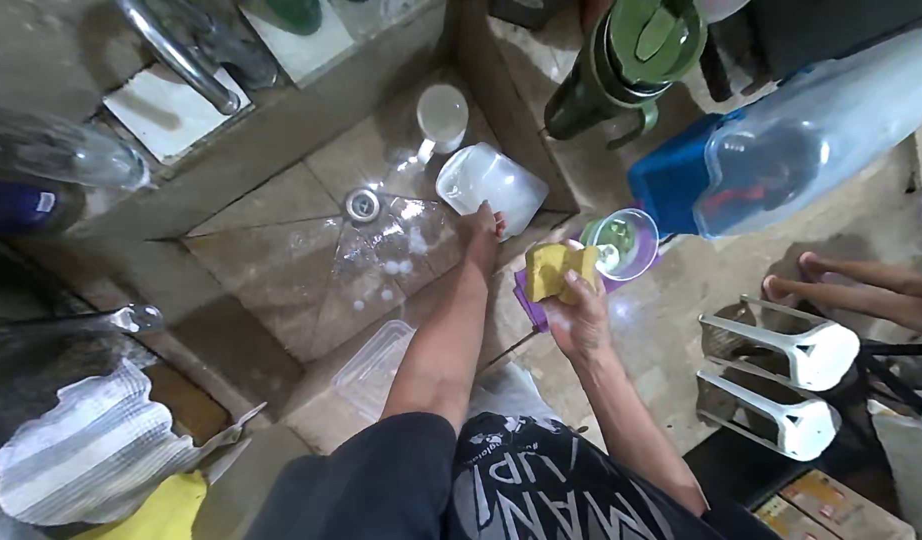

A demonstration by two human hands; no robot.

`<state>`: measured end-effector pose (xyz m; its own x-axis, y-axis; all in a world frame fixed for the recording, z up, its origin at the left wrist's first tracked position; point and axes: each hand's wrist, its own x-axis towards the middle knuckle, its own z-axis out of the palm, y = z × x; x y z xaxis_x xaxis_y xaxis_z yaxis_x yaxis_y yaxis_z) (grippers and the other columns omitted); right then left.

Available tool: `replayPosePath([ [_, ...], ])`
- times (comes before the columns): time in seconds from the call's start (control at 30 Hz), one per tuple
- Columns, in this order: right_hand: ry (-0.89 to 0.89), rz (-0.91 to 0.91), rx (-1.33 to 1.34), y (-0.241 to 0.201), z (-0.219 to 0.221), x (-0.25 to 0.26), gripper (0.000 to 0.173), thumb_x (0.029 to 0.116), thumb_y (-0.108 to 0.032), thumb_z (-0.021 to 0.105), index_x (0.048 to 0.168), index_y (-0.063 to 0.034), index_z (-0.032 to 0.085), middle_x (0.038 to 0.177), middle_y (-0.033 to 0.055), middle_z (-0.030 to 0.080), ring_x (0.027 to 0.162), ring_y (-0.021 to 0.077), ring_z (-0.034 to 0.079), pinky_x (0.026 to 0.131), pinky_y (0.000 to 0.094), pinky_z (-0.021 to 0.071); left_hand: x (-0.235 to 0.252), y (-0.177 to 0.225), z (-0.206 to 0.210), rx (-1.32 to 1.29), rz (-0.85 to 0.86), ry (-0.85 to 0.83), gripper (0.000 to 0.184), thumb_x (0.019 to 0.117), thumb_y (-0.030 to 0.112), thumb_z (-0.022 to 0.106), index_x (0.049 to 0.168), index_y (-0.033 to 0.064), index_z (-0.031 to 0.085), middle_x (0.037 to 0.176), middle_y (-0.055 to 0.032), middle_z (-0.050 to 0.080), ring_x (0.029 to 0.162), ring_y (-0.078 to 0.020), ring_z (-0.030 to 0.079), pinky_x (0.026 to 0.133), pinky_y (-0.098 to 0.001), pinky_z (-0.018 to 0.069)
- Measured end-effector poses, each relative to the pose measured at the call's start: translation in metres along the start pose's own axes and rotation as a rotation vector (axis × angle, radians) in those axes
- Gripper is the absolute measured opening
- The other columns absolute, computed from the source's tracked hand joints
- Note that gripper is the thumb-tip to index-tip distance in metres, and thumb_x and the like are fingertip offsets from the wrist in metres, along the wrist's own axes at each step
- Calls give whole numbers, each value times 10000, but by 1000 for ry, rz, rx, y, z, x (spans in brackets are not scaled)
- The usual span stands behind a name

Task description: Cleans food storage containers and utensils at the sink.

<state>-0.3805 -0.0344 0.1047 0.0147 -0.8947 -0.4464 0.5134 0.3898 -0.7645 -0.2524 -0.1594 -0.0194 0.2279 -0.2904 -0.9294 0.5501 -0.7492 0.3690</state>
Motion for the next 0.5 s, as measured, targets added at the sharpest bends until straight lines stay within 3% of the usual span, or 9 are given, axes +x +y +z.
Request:
replayPosePath([
  [0.13, 15, 16, 1, 1, 0, 1, 609, 846, -240, 796, 1391, -184, 530, 1230, 94, 666, 1077, 245, 687, 898, 483, 604, -1, -12, 3, 37, 66, 79, 379, 1074, 339, 512, 1205, -2, 613, 873, -111, 720, 582, -159, 659, 541, -294, 565],
  [0.2, 15, 20, -6, 2, -1, 2, 612, 849, -240, 796, 1396, -182, 527, 1234, 96, 662, 1081, 245, 684, 899, 481, 603, 1, -11, 5, 45, 49, 58, 397, 1080, 361, 492, 1156, -7, 620, 836, -94, 731, 548, -136, 648, 517, -276, 549],
  [0.27, 7, 20, -19, 3, -2, 2, 621, 855, -246, 790, 1408, -173, 518, 1246, 99, 656, 1086, 247, 679, 900, 479, 602, 6, -8, 9, 26, 6, -2, 423, 1085, 388, 471, 1188, -9, 574, 832, -77, 725, 534, -100, 618, 494, -240, 512],
  [0.33, 2, 19, -39, 2, -4, 2, 635, 855, -255, 789, 1420, -164, 514, 1241, 101, 657, 1071, 244, 683, 876, 464, 610, 3, -2, 10, -14, -4, -19, 396, 1074, 359, 521, 1192, -17, 554, 818, -73, 701, 530, -83, 594, 482, -219, 492],
  [0.43, 5, 14, -68, 5, -7, 1, 599, 859, -242, 780, 1399, -165, 533, 1232, 97, 659, 1055, 237, 685, 861, 457, 612, 7, 1, 9, 25, 50, -22, 354, 1025, 369, 615, 1025, 15, 627, 721, -41, 602, 509, -103, 556, 476, -241, 498],
  [0.5, 10, 6, -92, 6, -8, 2, 582, 874, -224, 762, 1407, -160, 536, 1246, 100, 659, 1072, 243, 682, 879, 466, 607, 15, 2, 1, 116, 138, -72, 370, 1016, 418, 609, 1035, 52, 652, 749, -39, 545, 528, -126, 514, 501, -278, 494],
])
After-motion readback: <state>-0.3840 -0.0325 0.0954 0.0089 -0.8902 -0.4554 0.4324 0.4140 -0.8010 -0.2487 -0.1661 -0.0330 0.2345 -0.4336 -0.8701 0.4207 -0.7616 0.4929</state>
